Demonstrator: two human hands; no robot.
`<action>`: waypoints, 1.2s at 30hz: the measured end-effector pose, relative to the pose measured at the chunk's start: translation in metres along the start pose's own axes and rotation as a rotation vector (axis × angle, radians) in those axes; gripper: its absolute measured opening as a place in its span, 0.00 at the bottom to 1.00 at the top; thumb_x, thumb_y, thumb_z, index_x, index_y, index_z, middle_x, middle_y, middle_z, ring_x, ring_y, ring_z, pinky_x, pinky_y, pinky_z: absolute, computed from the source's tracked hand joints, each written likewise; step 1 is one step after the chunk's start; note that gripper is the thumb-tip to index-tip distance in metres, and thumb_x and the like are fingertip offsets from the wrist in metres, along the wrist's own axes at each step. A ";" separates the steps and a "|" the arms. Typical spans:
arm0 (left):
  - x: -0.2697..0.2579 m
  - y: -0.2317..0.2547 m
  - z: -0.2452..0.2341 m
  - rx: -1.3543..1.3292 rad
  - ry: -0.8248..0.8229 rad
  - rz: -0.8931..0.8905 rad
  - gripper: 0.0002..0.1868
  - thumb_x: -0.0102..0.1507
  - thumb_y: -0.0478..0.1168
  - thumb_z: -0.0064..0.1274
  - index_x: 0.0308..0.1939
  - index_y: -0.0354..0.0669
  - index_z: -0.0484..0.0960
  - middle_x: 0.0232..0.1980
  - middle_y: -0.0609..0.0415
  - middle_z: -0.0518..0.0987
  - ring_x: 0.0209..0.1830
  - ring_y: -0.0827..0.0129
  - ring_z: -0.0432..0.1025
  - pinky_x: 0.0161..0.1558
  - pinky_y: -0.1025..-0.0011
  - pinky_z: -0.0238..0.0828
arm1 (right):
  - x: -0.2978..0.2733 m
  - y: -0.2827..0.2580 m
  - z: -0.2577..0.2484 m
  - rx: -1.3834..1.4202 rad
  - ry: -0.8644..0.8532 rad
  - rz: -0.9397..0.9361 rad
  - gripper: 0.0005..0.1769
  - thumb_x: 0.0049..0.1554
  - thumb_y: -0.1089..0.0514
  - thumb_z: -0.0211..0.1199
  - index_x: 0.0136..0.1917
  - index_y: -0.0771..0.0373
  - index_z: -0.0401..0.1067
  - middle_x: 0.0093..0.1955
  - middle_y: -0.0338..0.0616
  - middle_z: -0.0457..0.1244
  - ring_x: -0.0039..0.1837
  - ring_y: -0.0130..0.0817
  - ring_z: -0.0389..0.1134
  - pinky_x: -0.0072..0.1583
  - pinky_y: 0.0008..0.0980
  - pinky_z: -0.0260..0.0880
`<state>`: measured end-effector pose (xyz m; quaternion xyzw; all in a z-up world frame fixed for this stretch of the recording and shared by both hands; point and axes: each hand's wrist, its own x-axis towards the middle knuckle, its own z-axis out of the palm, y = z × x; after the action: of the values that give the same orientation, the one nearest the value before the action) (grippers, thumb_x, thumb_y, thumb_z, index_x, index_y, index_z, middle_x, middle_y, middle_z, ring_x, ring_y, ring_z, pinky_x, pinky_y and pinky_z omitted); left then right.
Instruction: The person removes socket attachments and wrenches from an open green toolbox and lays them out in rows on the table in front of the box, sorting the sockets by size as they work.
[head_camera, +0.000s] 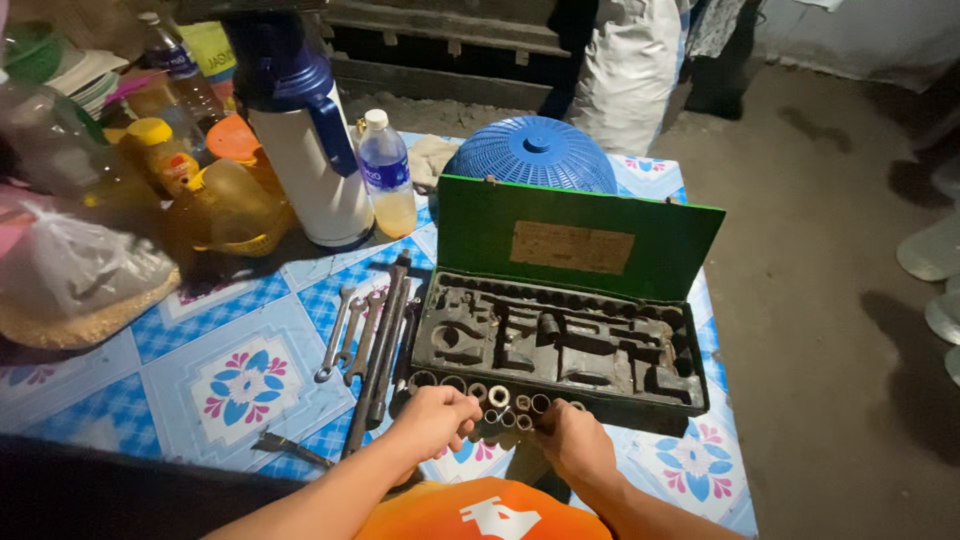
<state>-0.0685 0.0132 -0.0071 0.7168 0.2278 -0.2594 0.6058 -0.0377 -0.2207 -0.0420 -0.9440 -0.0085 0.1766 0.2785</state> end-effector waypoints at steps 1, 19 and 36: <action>0.003 -0.002 0.000 0.001 0.012 -0.012 0.14 0.65 0.49 0.53 0.40 0.42 0.82 0.32 0.58 0.79 0.23 0.75 0.71 0.23 0.75 0.61 | -0.001 0.000 -0.001 -0.009 -0.007 0.029 0.15 0.50 0.48 0.71 0.48 0.56 0.77 0.45 0.46 0.73 0.50 0.47 0.74 0.52 0.42 0.73; 0.020 0.096 0.058 -1.237 -0.608 0.016 0.45 0.62 0.71 0.29 0.64 0.36 0.70 0.64 0.42 0.75 0.58 0.51 0.72 0.61 0.54 0.66 | -0.014 -0.102 -0.065 0.231 0.239 -1.003 0.29 0.68 0.53 0.45 0.78 0.67 0.58 0.80 0.61 0.54 0.83 0.60 0.51 0.79 0.50 0.45; -0.002 0.073 0.044 0.774 0.177 1.175 0.30 0.69 0.51 0.36 0.73 0.44 0.68 0.70 0.42 0.71 0.72 0.48 0.62 0.74 0.53 0.47 | 0.015 -0.091 -0.086 2.022 -0.715 0.473 0.47 0.63 0.29 0.34 0.74 0.72 0.58 0.74 0.60 0.58 0.73 0.53 0.60 0.70 0.49 0.60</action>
<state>-0.0268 -0.0420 0.0433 0.9034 -0.2568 0.1070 0.3264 0.0130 -0.1869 0.0685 -0.1519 0.2411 0.4145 0.8643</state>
